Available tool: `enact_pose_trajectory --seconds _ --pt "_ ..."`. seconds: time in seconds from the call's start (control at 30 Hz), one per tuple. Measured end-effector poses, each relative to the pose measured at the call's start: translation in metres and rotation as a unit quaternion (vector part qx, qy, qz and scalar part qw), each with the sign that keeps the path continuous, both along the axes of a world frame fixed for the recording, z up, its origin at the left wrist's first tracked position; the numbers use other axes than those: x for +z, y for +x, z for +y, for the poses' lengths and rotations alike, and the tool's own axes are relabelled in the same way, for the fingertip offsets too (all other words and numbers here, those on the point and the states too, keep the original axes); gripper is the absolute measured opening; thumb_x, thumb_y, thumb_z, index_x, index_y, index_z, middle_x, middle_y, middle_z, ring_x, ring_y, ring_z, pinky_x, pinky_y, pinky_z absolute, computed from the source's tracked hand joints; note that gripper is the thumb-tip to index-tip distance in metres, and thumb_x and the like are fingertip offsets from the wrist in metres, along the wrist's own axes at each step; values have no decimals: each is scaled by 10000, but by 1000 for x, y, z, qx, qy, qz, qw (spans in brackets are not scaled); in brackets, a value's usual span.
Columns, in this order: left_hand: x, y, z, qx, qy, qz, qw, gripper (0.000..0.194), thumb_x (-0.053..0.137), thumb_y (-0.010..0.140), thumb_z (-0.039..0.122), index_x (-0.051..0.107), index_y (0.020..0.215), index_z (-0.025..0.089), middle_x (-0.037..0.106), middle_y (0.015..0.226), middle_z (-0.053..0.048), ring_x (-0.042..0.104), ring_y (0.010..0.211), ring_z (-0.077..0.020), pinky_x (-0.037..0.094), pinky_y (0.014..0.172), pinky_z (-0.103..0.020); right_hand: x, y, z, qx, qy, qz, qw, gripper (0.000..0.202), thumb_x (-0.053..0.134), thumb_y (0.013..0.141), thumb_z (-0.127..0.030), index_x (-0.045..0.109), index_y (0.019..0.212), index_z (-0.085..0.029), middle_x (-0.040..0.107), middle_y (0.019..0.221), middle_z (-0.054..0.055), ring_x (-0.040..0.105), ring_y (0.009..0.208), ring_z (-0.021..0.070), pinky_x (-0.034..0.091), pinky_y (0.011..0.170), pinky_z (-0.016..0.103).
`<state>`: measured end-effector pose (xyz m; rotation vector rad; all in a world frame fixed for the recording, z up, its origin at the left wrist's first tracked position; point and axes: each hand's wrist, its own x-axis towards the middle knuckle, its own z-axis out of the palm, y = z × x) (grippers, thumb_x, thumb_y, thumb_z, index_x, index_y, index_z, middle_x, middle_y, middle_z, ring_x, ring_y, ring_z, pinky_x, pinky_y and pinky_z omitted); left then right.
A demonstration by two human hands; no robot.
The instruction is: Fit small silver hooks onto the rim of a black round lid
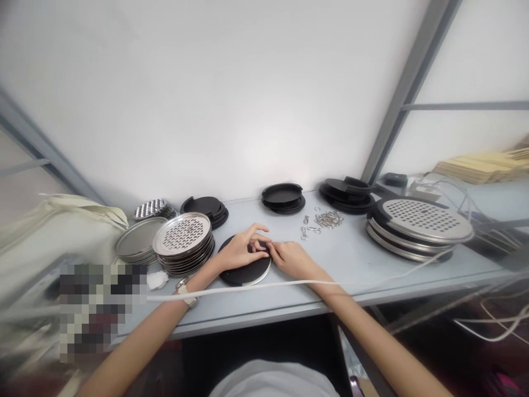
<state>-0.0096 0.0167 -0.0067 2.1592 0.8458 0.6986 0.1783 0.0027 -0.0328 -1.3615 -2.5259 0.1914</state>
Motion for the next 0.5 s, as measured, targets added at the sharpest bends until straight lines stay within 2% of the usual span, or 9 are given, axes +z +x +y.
enact_pose_trajectory --seconds 0.17,0.37,0.5 --pt "-2 3 -2 15 -2 -17 1000 539 656 723 157 397 1190 220 653 1085 -82 620 712 -97 491 720 -243 1 0 1 0 -16 8 1000 376 270 960 -233 631 886 -158 696 780 71 600 622 159 308 592 248" --pt "-3 9 -7 41 2 -20 999 530 630 731 130 397 1199 219 660 1058 -82 638 754 -120 488 675 -224 0 4 4 11 -56 73 996 410 251 959 -268 603 776 -164 660 716 56 555 587 143 312 579 237" --pt "-4 10 -9 35 27 -10 999 500 595 748 111 402 1199 212 675 976 -62 643 879 -153 488 739 -242 0 5 5 17 -71 91 993 417 272 945 -278 558 662 -167 601 608 27 475 520 125 288 542 234"
